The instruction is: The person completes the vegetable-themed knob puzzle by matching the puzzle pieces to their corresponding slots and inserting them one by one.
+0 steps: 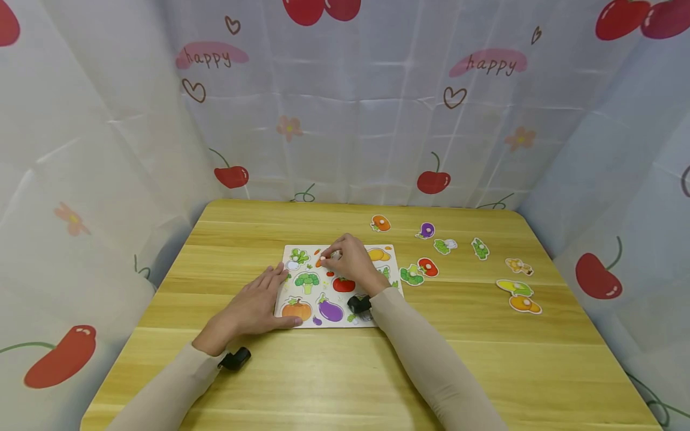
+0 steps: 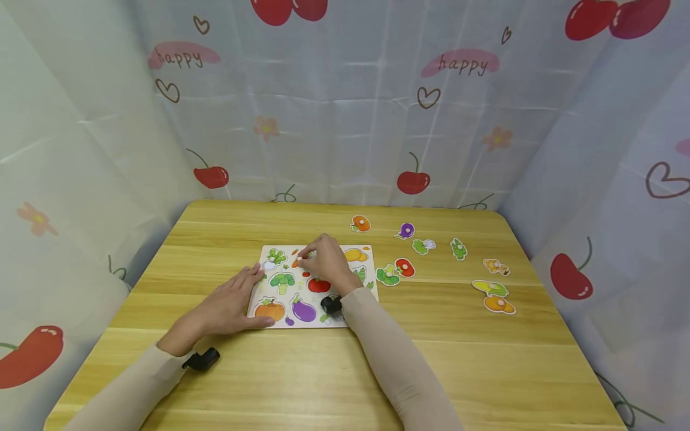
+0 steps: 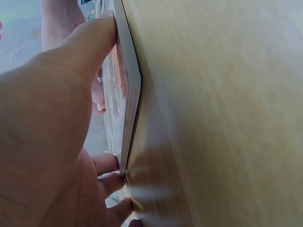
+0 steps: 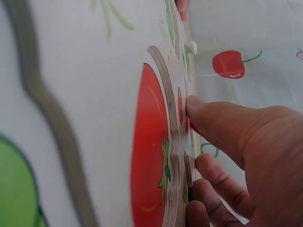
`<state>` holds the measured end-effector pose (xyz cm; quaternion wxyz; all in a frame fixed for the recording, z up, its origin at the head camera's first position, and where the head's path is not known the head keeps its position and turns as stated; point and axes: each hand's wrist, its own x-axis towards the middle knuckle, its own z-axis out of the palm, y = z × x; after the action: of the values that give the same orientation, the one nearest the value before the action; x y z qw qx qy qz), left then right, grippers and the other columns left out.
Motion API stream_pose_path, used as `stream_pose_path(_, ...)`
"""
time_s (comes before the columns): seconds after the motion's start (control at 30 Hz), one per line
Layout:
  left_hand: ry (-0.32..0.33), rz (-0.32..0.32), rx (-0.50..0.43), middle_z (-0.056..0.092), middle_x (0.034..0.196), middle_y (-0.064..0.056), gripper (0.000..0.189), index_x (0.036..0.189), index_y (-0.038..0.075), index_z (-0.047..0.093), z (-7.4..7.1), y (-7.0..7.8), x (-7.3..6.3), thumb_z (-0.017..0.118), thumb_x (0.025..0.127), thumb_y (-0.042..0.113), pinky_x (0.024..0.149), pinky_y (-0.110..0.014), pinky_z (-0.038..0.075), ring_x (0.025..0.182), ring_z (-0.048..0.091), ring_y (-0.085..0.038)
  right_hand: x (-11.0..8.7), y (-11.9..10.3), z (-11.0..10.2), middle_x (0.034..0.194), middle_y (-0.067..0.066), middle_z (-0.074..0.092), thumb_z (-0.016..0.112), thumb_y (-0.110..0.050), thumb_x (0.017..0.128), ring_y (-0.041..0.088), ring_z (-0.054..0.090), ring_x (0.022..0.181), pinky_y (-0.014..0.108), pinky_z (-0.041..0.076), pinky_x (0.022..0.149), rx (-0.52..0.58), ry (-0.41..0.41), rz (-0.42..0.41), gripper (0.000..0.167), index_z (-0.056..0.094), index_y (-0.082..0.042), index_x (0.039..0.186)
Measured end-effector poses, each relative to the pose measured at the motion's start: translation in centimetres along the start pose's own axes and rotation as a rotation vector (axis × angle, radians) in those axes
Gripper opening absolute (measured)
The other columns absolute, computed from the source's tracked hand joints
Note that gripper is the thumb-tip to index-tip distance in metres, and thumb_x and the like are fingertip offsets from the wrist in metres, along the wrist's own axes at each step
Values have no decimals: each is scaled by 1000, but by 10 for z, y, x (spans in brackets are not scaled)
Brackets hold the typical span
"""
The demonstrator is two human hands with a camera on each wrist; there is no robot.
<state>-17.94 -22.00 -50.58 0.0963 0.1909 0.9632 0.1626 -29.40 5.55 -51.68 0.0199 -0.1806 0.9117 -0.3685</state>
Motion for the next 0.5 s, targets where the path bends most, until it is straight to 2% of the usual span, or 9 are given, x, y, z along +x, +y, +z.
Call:
stream_pose_path(0.23, 0, -2, -1, 21, 194, -25, 131, 182, -5, 26, -1, 1, -1, 81, 97, 78, 140, -75, 30, 179, 24, -55, -2, 1, -4, 134, 9, 73, 91, -23, 104, 25, 64, 107, 43, 57, 94, 17, -19, -8, 15, 93, -15, 116)
stream_pose_path(0.5, 2, -2, -4, 21, 195, -25, 131, 182, -5, 26, 0, 1, -1, 82, 97, 77, 140, -76, 30, 180, 23, -55, -9, 2, -12, 137, 10, 75, 89, -20, 106, 30, 70, 120, 47, 61, 105, 21, -45, -28, 21, 91, -15, 126)
